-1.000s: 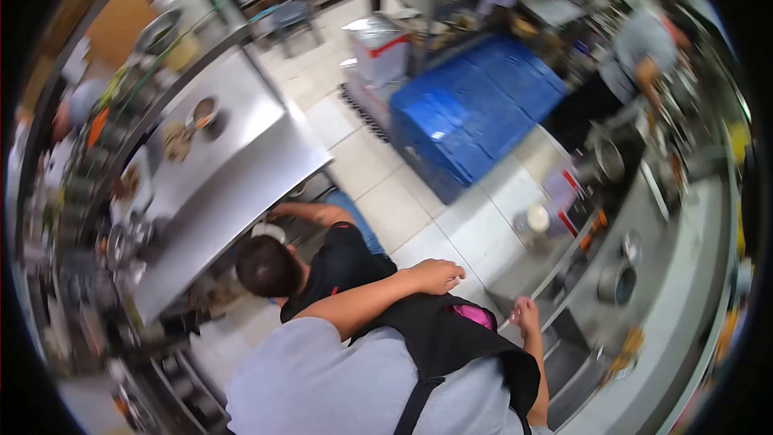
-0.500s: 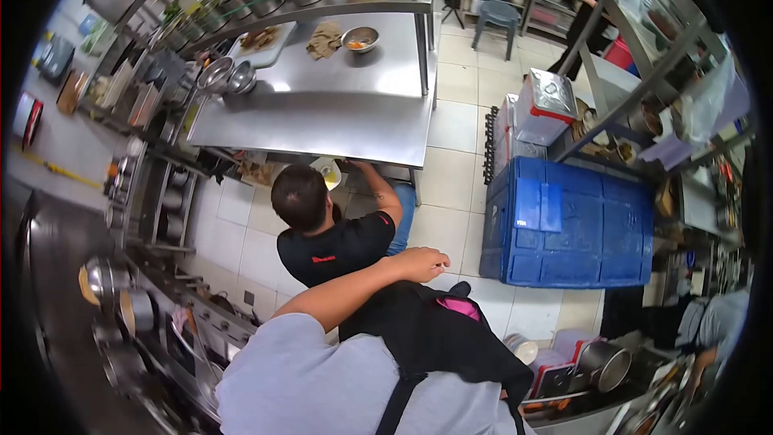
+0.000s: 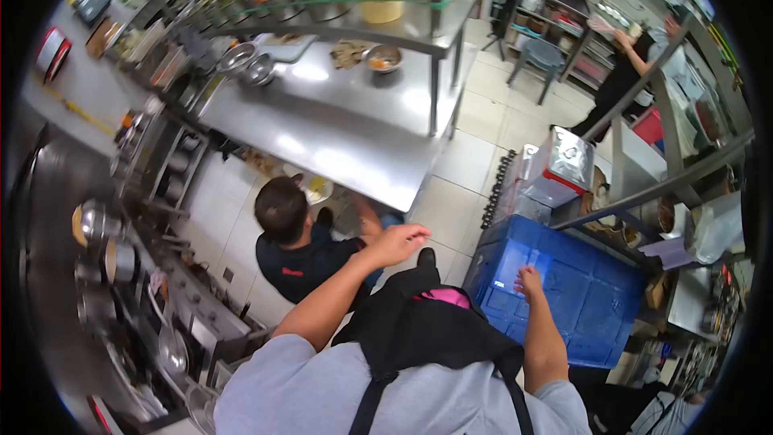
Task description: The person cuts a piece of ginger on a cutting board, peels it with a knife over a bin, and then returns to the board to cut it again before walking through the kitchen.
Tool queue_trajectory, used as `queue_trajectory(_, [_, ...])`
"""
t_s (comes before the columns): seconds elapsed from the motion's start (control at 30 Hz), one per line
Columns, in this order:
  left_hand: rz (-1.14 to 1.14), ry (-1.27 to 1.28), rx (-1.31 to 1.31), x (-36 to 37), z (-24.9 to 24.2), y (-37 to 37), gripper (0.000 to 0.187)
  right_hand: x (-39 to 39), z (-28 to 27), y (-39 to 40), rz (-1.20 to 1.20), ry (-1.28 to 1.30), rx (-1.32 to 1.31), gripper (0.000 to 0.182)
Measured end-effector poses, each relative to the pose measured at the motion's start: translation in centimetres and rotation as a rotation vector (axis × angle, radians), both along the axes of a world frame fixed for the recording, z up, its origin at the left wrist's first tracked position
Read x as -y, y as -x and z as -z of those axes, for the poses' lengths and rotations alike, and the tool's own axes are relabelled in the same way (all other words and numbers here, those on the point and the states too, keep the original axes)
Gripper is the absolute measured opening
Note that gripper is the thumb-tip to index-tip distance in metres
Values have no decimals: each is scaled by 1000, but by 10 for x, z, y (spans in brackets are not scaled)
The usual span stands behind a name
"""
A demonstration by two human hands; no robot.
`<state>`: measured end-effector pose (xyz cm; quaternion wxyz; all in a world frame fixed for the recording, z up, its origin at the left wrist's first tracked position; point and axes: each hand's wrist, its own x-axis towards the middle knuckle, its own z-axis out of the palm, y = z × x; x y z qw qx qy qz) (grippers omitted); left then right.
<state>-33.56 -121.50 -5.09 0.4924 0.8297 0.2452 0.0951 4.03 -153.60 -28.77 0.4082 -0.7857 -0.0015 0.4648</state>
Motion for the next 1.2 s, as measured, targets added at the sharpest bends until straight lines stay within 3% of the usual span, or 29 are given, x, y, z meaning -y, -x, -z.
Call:
queue_trajectory(0.1, [-123,40,71,-49,0,-31,26,-43,3,-15,-138,-39,-79,13])
queue_trajectory(0.2, [-281,116,203,-100,-13,-53,25,-89,-24,-34,-296,45,-49,22])
queue_trajectory(0.37, [-624,289,415,-155,-43,-76,26,-167,-9,-131,-430,-4,314,27])
queue_trajectory(0.47, [-694,282,435,-174,-37,-72,25,-220,-51,-201,-464,99,358,28])
queue_trajectory(0.53, [-794,258,374,-185,-13,-59,27,-243,-42,-254,-707,84,835,23])
queue_trajectory(0.57, [-793,283,398,-187,2,-53,27,-253,-53,-270,-702,81,837,23])
queue_trajectory(0.63, [-878,292,332,-178,16,-51,26,-275,-84,-313,-787,271,851,28])
queue_trajectory(0.73, [-956,276,171,-159,27,-62,22,-293,-66,-371,-872,471,889,38])
queue_trajectory(0.77, [-975,258,140,-154,32,-66,20,-297,-55,-386,-859,534,833,53])
queue_trajectory(0.8, [-1041,379,276,-150,46,-72,17,-300,-39,-403,-893,577,866,65])
queue_trajectory(0.83, [-1024,333,172,-150,64,-65,16,-300,-16,-416,-793,553,960,67])
queue_trajectory(0.87, [-824,343,4,-168,151,10,26,-303,-49,-407,-750,541,975,61])
queue_trajectory(0.9, [-828,352,-14,-150,139,-4,26,-309,-65,-395,-682,436,1003,54])
queue_trajectory(0.93, [-754,351,71,-152,153,-2,25,-329,-74,-378,-545,410,670,44])
queue_trajectory(0.97, [-672,349,194,-163,175,-31,24,-322,43,-377,-1123,-79,1296,34])
queue_trajectory(1.0, [-595,351,299,-166,190,-48,23,-345,-84,-319,-679,-329,837,24])
queue_trajectory(1.03, [-522,355,390,-163,203,-56,22,-359,-101,-287,-768,-310,719,26])
queue_trajectory(1.2, [-151,347,834,-165,298,-121,19,-412,-115,-268,-576,-413,841,31])
